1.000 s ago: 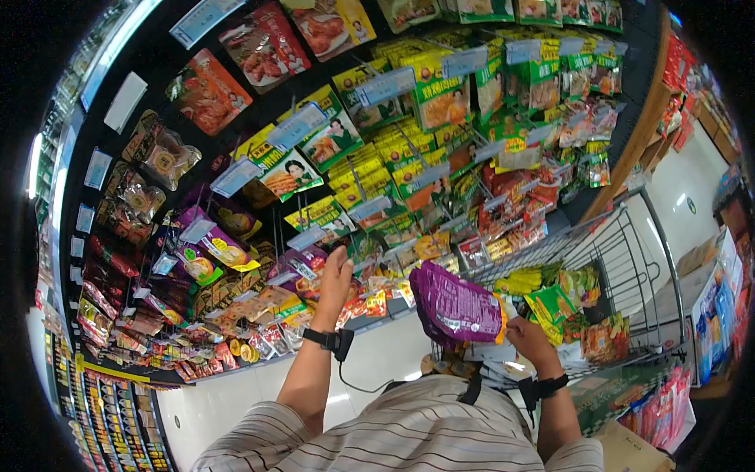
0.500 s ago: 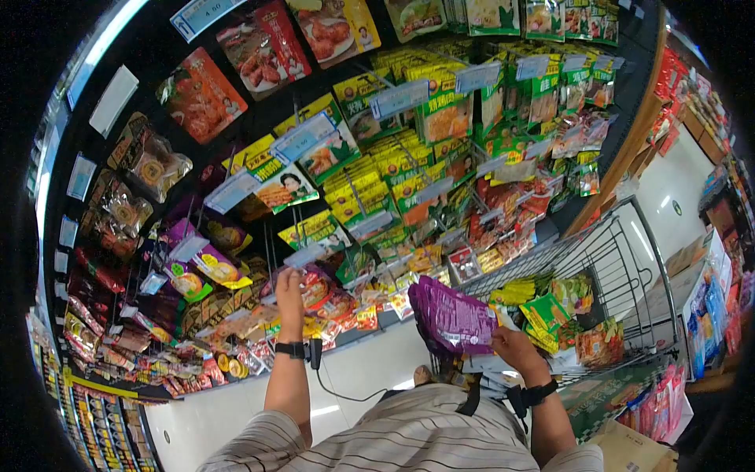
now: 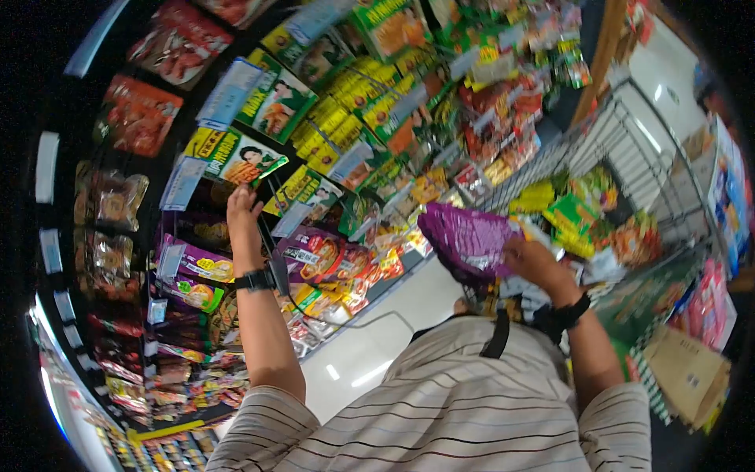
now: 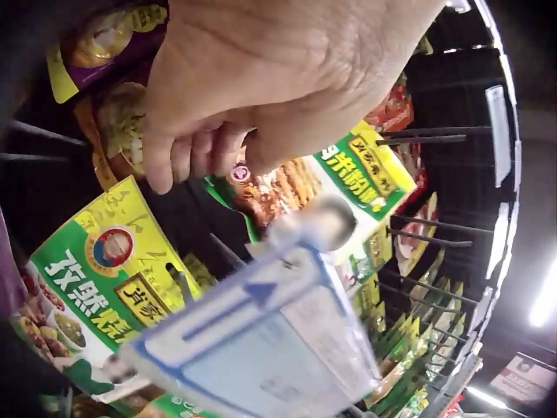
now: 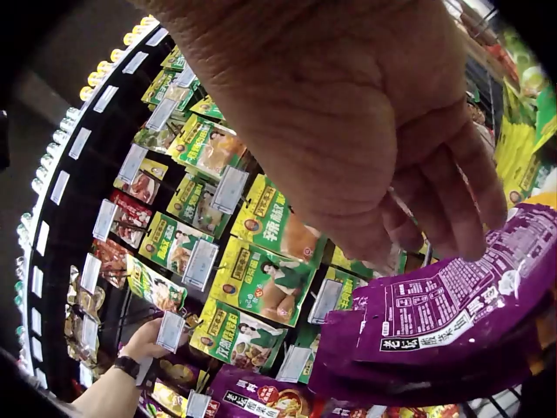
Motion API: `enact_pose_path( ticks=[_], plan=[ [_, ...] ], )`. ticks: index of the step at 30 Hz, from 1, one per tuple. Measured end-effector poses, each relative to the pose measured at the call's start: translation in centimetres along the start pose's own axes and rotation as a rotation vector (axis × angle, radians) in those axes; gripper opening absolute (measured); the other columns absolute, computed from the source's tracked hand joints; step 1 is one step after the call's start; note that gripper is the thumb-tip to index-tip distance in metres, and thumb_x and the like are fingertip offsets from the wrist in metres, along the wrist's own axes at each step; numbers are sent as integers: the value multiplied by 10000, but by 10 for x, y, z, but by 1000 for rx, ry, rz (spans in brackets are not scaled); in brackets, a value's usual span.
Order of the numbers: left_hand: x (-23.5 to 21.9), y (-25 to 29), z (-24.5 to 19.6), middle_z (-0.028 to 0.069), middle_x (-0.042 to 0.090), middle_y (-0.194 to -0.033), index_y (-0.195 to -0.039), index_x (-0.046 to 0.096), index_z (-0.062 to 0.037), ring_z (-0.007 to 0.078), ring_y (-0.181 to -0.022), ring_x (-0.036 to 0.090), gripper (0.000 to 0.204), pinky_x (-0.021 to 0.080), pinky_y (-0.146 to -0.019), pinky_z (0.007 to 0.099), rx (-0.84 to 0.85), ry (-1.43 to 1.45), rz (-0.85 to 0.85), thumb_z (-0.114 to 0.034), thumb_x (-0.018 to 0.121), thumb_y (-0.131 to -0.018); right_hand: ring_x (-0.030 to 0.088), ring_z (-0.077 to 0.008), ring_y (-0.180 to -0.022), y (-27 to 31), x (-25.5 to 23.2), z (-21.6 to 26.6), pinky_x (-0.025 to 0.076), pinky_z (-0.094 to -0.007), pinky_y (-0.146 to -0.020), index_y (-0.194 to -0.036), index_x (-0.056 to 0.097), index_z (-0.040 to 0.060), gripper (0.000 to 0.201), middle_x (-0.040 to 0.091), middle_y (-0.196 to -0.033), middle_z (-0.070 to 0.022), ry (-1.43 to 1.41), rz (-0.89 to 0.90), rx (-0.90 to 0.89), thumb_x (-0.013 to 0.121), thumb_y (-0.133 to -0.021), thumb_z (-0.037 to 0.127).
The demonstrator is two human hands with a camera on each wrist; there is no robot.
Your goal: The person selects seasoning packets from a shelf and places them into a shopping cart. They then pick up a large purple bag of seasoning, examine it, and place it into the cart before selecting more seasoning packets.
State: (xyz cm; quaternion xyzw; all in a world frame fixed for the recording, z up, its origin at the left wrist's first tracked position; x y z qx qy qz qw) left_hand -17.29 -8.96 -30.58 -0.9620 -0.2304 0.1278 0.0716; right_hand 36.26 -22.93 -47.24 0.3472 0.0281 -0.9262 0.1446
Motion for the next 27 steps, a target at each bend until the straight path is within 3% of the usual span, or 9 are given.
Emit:
enact_pose_path(
  ticks=[5, 9, 12, 16, 18, 21, 22, 23, 27],
  plan=[
    [1, -42, 26, 182, 506, -1362, -1368, 454, 21, 338, -1294, 481, 464, 433, -1030, 460, -204, 114, 138, -282, 485, -1017, 639, -411, -787, -4, 4, 22, 499, -456, -687, -932, 645, 26, 175, 656, -819, -213, -9, 59, 56, 628, -872, 189],
    [-1, -72, 53, 168, 513, -1348, -1333, 470, 48, 329, -1279, 488, 469, 388, -1079, 418, -313, 126, 209, -296, 505, -1016, 647, -387, -796, -12, 7, 35, 500, -432, -692, -989, 638, 10, 209, 664, -830, -194, -69, 51, 34, 626, -887, 192],
    [-9, -94, 70, 141, 525, -1320, -1290, 503, 11, 316, -1266, 492, 402, 389, -1076, 426, -365, 249, 385, -278, 521, -1012, 652, -378, -793, -18, 12, 50, 500, -439, -691, -1012, 638, 18, 217, 662, -825, -188, -105, 26, -11, 628, -893, 200],
    [-22, -126, 91, 98, 589, -1223, -1240, 553, -59, 311, -1195, 537, 296, 428, -1036, 439, -350, 278, 591, -188, 576, -975, 644, -394, -828, -29, 24, 60, 491, -471, -708, -1010, 619, 32, 229, 664, -849, -188, -162, 77, 13, 636, -890, 227],
    [-26, -134, 92, 98, 601, -1215, -1223, 563, -61, 307, -1176, 552, 279, 443, -1013, 448, -94, -208, 641, -169, 573, -966, 634, -416, -859, -33, 29, 67, 485, -489, -724, -1003, 617, 43, 235, 664, -864, -204, -182, 82, 10, 625, -895, 251],
    [-21, -103, 69, 112, 583, -1275, -1225, 551, -11, 288, -1200, 557, 299, 444, -1007, 448, -182, -170, 515, -154, 540, -963, 632, -418, -861, -38, 36, 74, 486, -495, -734, -1021, 611, 38, 242, 664, -891, -204, -227, 71, -11, 610, -900, 248],
    [-23, -95, 69, 120, 575, -1288, -1232, 544, 3, 286, -1222, 549, 318, 433, -1025, 448, -445, 149, 383, -171, 534, -967, 632, -418, -860, -39, 38, 77, 486, -498, -737, -1024, 610, 36, 244, 665, -898, -204, -240, 61, -33, 606, -902, 246],
    [-22, -83, 64, 126, 553, -1330, -1296, 528, 3, 274, -1281, 506, 395, 379, -1077, 436, -347, -21, 431, -255, 516, -999, 631, -418, -856, -42, 39, 80, 487, -506, -744, -1018, 605, 25, 249, 662, -907, -210, -266, 73, -49, 597, -904, 246],
    [-18, -30, 24, 134, 467, -1449, -1430, 437, 0, 263, -1341, 440, 567, 317, -1127, 435, -261, -164, 268, -378, 498, -1011, 630, -413, -856, -47, 41, 86, 488, -493, -744, -1024, 593, 17, 245, 653, -899, -208, -263, 148, -55, 606, -900, 227]
  ],
)
Point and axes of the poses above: each hand's wrist, its own y-axis away from the middle knuckle, its own x-axis out of the palm, z = x × y, the point moved 3 cm from there along -y, towards the middle knuckle
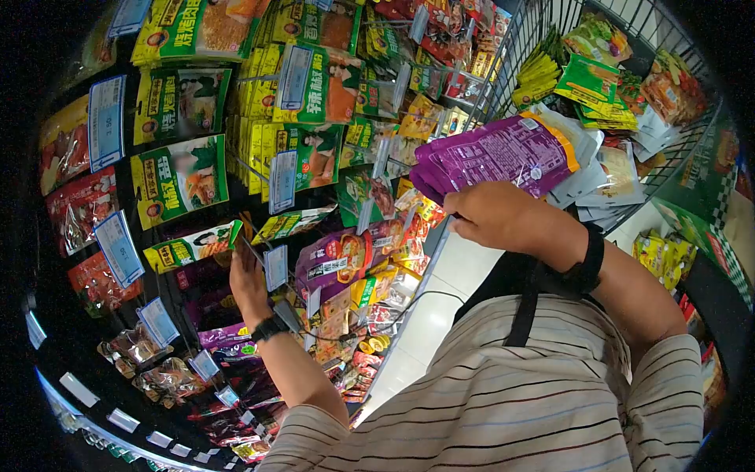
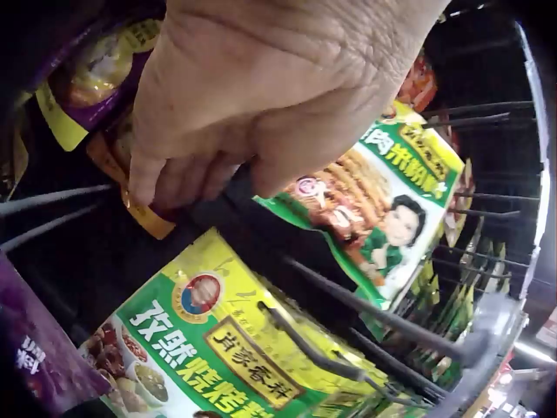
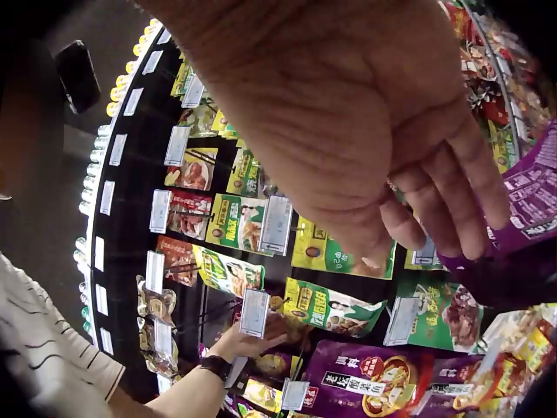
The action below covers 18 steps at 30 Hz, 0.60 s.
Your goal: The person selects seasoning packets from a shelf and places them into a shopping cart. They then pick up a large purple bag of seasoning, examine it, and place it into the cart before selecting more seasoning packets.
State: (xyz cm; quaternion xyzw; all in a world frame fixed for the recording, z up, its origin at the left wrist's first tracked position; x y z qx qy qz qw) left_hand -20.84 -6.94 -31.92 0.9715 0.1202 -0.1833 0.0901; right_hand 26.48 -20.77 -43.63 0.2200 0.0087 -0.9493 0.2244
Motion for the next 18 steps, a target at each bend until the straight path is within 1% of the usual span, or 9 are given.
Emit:
enact_pose_path(
  ticks=[2, 3, 4, 5, 8, 11, 12, 15, 18],
  plan=[
    [3, 24, -16, 137, 453, -1461, -1437, 425, 7, 264, -1353, 427, 594, 312, -1132, 423, 11, -73, -72, -387, 513, -1002, 627, -401, -859, -2, 5, -4, 488, -467, -740, -1037, 590, 13, 233, 641, -908, -194, -3, 13, -14, 631, -890, 190],
    [7, 40, -26, 138, 447, -1467, -1441, 419, 11, 265, -1359, 421, 608, 310, -1134, 418, 15, -110, -111, -392, 521, -997, 627, -402, -859, -2, 3, -3, 489, -467, -743, -1037, 589, 12, 235, 640, -905, -195, 2, 23, -8, 628, -892, 192],
    [13, 57, -38, 149, 443, -1475, -1447, 415, 12, 271, -1370, 412, 622, 303, -1134, 385, 57, -214, -126, -404, 516, -996, 626, -403, -859, -2, 1, -1, 489, -468, -746, -1036, 588, 10, 236, 638, -902, -196, 6, 35, -4, 626, -893, 195],
    [20, 72, -49, 152, 448, -1472, -1447, 419, 11, 270, -1369, 415, 621, 299, -1134, 375, 60, -306, -109, -408, 510, -997, 626, -403, -860, -3, -1, 0, 489, -468, -750, -1036, 586, 9, 238, 637, -900, -197, 10, 44, 1, 623, -895, 197],
    [50, 108, -85, 164, 478, -1452, -1432, 446, 14, 259, -1354, 434, 608, 292, -1129, 349, 58, -607, -52, -416, 482, -1005, 629, -426, -846, -1, 3, -7, 487, -517, -751, -1019, 582, 17, 258, 652, -886, -211, -21, 14, -42, 592, -909, 250],
    [89, 130, -119, 161, 486, -1446, -1424, 457, 15, 249, -1355, 430, 596, 297, -1125, 350, 149, -617, 9, -409, 487, -1005, 630, -426, -838, 3, 0, -9, 489, -518, -746, -1009, 580, 12, 257, 648, -865, -209, -32, 1, -58, 599, -905, 246],
    [99, 128, -126, 159, 485, -1447, -1422, 456, 22, 244, -1356, 427, 595, 298, -1124, 348, 192, -605, 59, -403, 490, -1007, 630, -425, -835, 5, -1, -9, 490, -518, -743, -1008, 581, 11, 256, 648, -864, -210, -35, 0, -68, 601, -903, 244],
    [132, 109, -145, 155, 487, -1442, -1426, 443, 33, 242, -1353, 429, 610, 309, -1117, 350, 204, -589, 119, -407, 492, -1006, 632, -422, -831, 10, -6, -11, 491, -517, -738, -1002, 582, 10, 253, 648, -860, -209, -49, 0, -87, 605, -900, 240],
    [165, 74, -155, 150, 481, -1446, -1426, 434, 46, 243, -1337, 444, 623, 334, -1097, 351, 177, -493, 240, -405, 490, -1001, 632, -418, -836, 18, -10, -13, 491, -514, -738, -992, 584, 11, 245, 648, -857, -207, -74, 8, -84, 607, -898, 237]
  ],
)
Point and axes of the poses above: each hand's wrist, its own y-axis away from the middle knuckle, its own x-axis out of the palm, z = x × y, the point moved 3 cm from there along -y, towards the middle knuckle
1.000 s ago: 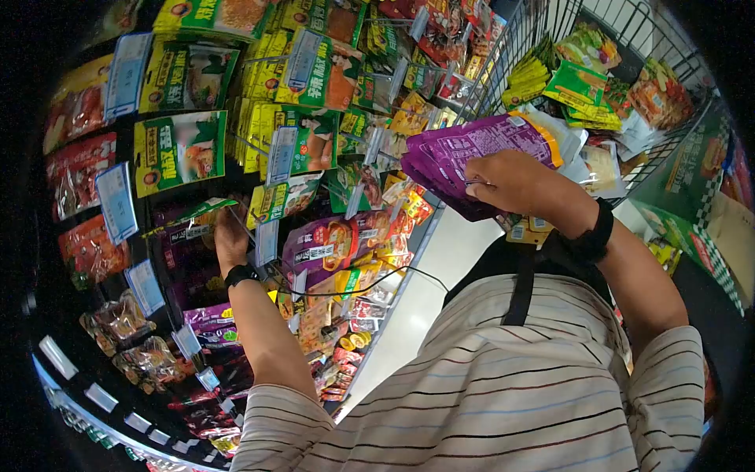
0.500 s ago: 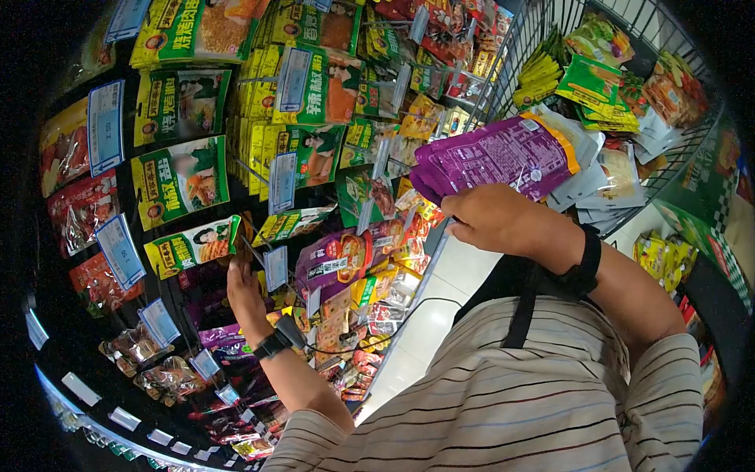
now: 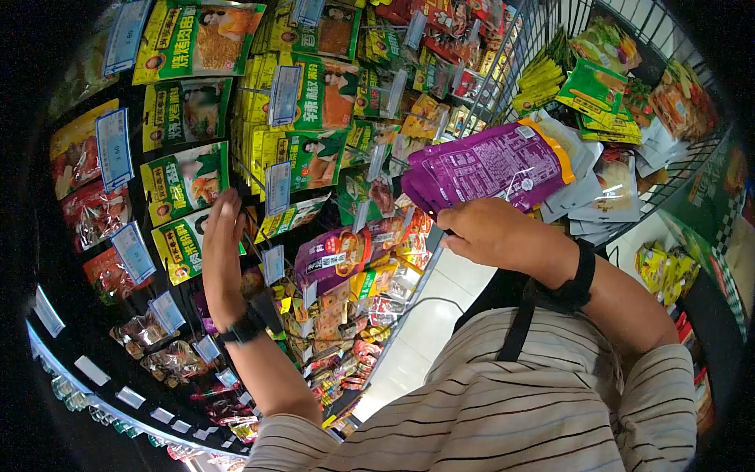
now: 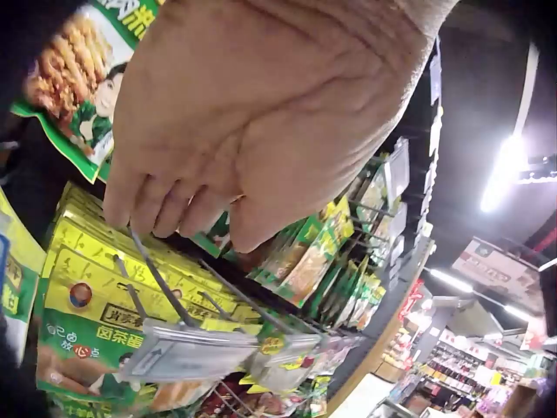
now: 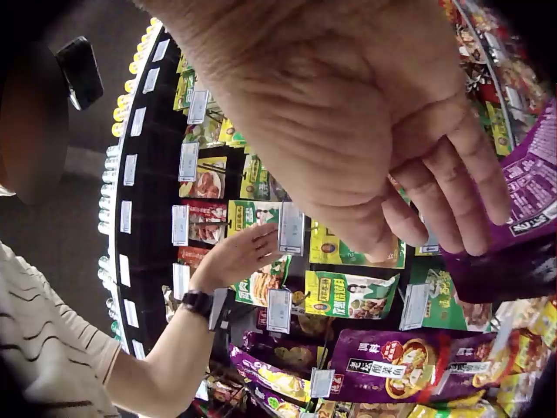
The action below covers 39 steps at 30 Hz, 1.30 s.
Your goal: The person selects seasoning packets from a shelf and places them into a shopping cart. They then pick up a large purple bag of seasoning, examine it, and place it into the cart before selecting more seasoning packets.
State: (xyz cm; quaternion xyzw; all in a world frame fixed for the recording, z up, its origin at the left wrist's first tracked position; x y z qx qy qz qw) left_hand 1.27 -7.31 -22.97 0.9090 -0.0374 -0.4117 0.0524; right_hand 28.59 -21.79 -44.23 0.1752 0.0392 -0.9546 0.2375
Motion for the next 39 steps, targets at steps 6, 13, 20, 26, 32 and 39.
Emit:
enact_pose_path(
  ticks=[6, 13, 20, 26, 32, 39],
  plan=[
    [0, -92, 34, 184, 374, -1518, -1496, 331, 4, 292, -1413, 363, 692, 323, -1144, 386, -109, -161, 78, -403, 523, -970, 636, -398, -873, 17, -7, -10, 497, -480, -754, -1047, 594, 16, 267, 655, -925, -190, -3, 26, 44, 607, -898, 237],
    [-23, -152, 59, 193, 387, -1511, -1480, 348, -2, 342, -1398, 366, 673, 341, -1112, 400, -31, -493, 11, -399, 493, -956, 638, -398, -886, 23, -15, -8, 501, -477, -758, -1055, 595, 22, 271, 660, -953, -191, -1, 41, 68, 595, -903, 247],
    [-36, -202, 99, 334, 562, -1185, -1188, 522, 35, 473, -1165, 497, 373, 420, -951, 471, 407, -913, 38, -250, 426, -967, 643, -390, -901, 18, -8, -9, 506, -464, -764, -1084, 604, 29, 284, 669, -992, -177, -10, 71, 79, 595, -906, 251],
    [-34, -230, 104, 274, 539, -1231, -1239, 519, -12, 417, -1214, 483, 308, 410, -995, 461, 143, -1096, 93, -113, 374, -987, 644, -387, -901, 14, -5, -9, 506, -456, -760, -1076, 608, 28, 282, 670, -983, -179, -32, 64, 110, 603, -902, 250],
    [-97, -343, 212, 224, 523, -1366, -1352, 498, -41, 381, -1260, 503, 449, 472, -1001, 440, 312, -1708, 309, 48, 478, -912, 645, -382, -901, 10, -1, -13, 508, -443, -757, -1061, 621, 25, 275, 672, -967, -180, -56, 53, 146, 613, -897, 245],
    [-70, -316, 179, 206, 502, -1403, -1388, 476, -59, 367, -1272, 499, 485, 466, -1007, 429, -10, -1072, 125, 16, 490, -909, 648, -377, -886, 6, -2, -17, 511, -430, -749, -1047, 612, 26, 252, 674, -942, -173, -57, 36, 170, 623, -897, 228]
  ],
)
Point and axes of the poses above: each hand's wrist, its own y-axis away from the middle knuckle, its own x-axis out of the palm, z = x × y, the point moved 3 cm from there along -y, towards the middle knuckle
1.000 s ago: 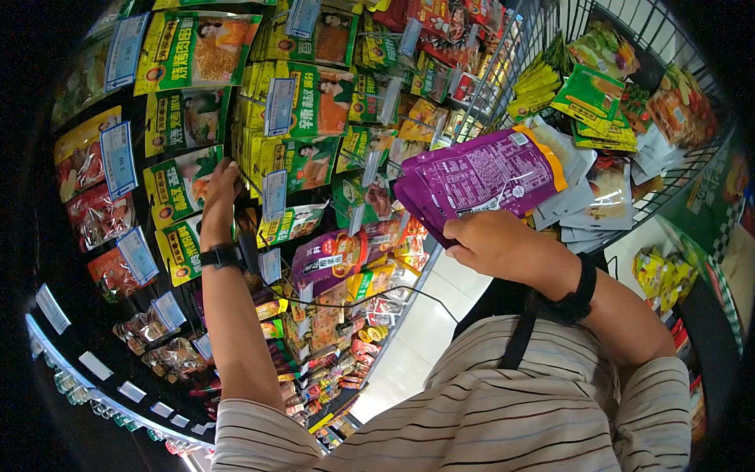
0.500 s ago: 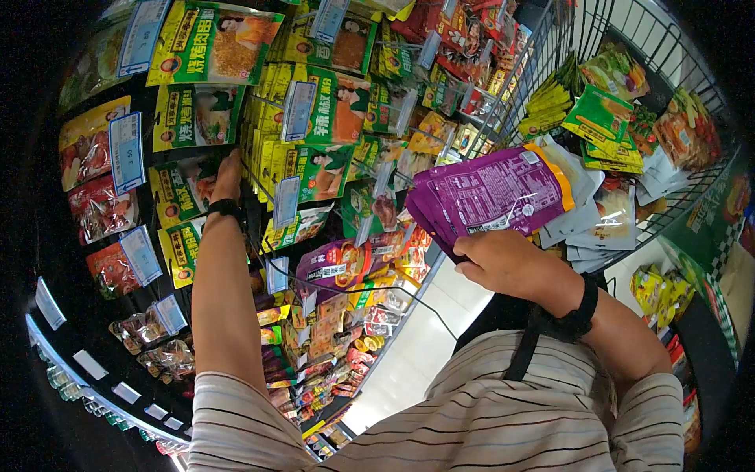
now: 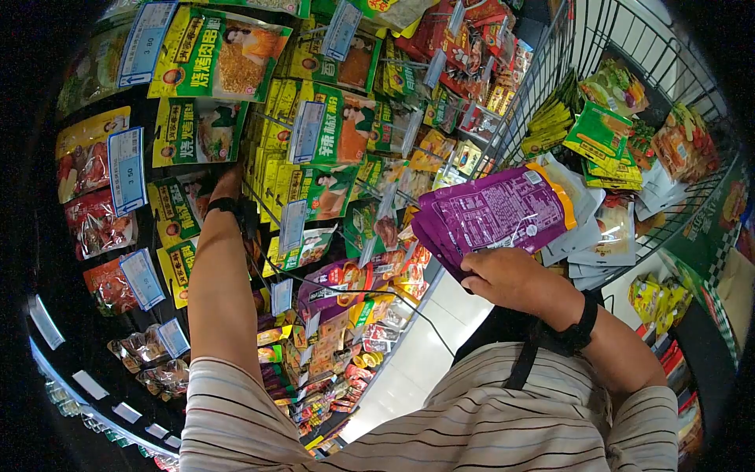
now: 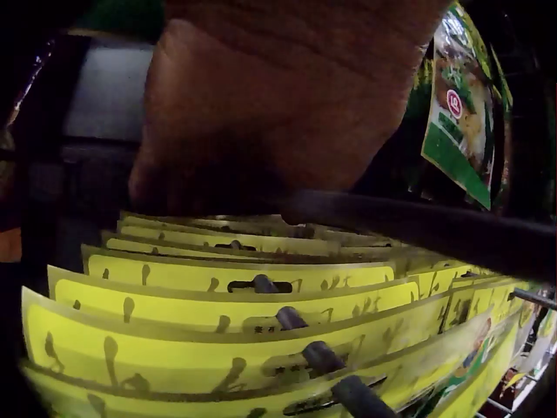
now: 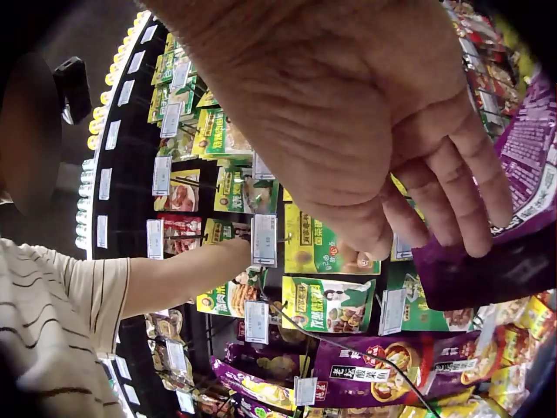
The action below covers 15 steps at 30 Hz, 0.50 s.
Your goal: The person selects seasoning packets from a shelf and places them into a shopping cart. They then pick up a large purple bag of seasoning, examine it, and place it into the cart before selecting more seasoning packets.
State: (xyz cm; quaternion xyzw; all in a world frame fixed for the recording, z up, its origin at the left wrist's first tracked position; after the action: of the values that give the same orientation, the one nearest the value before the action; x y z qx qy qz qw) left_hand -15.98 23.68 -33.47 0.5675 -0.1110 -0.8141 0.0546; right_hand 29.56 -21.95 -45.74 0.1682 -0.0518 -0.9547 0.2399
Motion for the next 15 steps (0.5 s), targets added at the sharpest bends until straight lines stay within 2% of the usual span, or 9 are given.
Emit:
enact_pose_path(
  ticks=[4, 11, 15],
  plan=[
    [-3, 0, -2, 199, 501, -1411, -1389, 480, -57, 358, -1272, 500, 470, 457, -1013, 421, -46, 151, 15, -30, 493, -920, 648, -373, -879, -3, -2, 3, 511, -424, -746, -1037, 609, 26, 241, 673, -934, -169, -5, -8, -5, 627, -896, 221],
    [-3, 0, 4, 187, 498, -1424, -1391, 488, -52, 342, -1272, 503, 455, 441, -1023, 407, -88, 243, 15, -111, 498, -940, 645, -372, -876, -4, 0, -1, 509, -428, -744, -1030, 608, 24, 245, 665, -926, -170, 9, 7, -19, 630, -893, 226],
    [-3, -1, 8, 179, 497, -1431, -1392, 492, -49, 333, -1272, 505, 454, 432, -1029, 399, -108, 285, 10, -157, 501, -951, 641, -397, -893, 0, -4, 0, 501, -479, -772, -1031, 609, 14, 288, 668, -963, -205, -14, 25, 4, 582, -915, 277]
  ],
)
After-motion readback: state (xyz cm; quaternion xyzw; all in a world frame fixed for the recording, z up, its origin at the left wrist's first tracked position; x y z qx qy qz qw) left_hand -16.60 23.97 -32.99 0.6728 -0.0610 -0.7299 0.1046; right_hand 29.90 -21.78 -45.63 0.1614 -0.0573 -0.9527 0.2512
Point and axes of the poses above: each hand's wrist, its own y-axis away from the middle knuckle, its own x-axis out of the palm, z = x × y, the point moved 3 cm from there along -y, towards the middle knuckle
